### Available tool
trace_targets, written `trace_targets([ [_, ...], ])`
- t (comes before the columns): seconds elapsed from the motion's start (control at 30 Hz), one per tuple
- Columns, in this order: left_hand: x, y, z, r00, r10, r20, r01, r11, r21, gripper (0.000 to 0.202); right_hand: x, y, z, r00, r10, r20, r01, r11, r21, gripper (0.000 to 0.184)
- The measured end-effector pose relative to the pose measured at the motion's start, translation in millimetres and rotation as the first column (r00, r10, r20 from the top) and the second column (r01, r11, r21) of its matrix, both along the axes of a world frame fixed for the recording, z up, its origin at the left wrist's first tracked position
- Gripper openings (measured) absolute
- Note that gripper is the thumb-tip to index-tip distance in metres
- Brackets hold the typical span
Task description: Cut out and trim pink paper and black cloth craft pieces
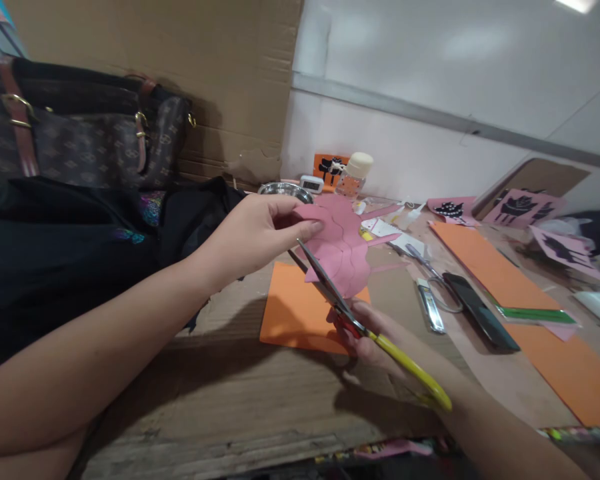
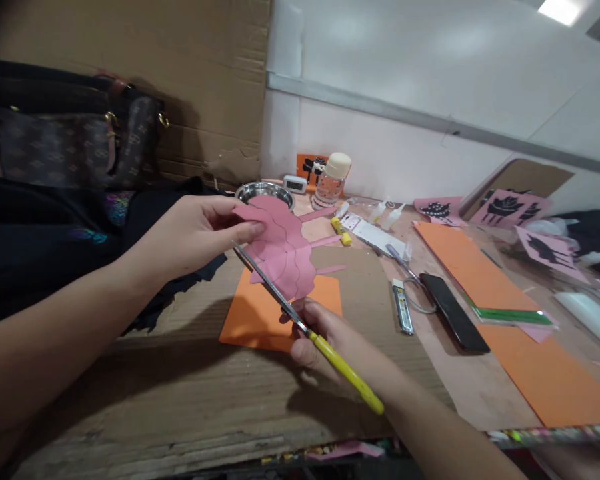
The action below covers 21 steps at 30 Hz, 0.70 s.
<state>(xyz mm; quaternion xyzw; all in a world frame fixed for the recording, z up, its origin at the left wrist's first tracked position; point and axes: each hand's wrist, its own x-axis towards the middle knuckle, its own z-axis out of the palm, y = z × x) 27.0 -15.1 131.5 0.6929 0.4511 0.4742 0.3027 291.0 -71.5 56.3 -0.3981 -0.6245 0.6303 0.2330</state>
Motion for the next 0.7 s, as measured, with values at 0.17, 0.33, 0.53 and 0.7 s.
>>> trace_targets([
  [0.17, -3.1, 0.9, -0.9, 0.999, -0.041, -0.026, 0.042, 0.998, 0.042, 0.021, -3.1, -1.9, 11.4, 0.999, -0.002, 0.044, 0.004, 0.999, -0.05, 0.053],
  [0.33, -1.7, 1.3, -1.7, 0.999, -0.049, -0.021, 0.049, 0.999, 0.014, 0.019, 0.0, 0.5, 3.4, 1.0, 0.017, 0.022, -0.018, 0.999, 0.045, 0.055],
  [0.53, -0.4, 2.0, -3.2, 0.999, -0.05, -0.017, 0.05, 0.999, 0.015, 0.018, -0.4, 0.1, 4.7, 1.0, 0.019, 0.012, -0.019, 0.999, 0.037, 0.052],
  [0.7, -3.2, 1.9, -0.1, 0.999, -0.022, -0.046, 0.025, 0.997, 0.077, 0.018, 0.1, 0.5, 5.2, 0.999, 0.011, -0.034, -0.013, 0.999, -0.05, 0.047],
])
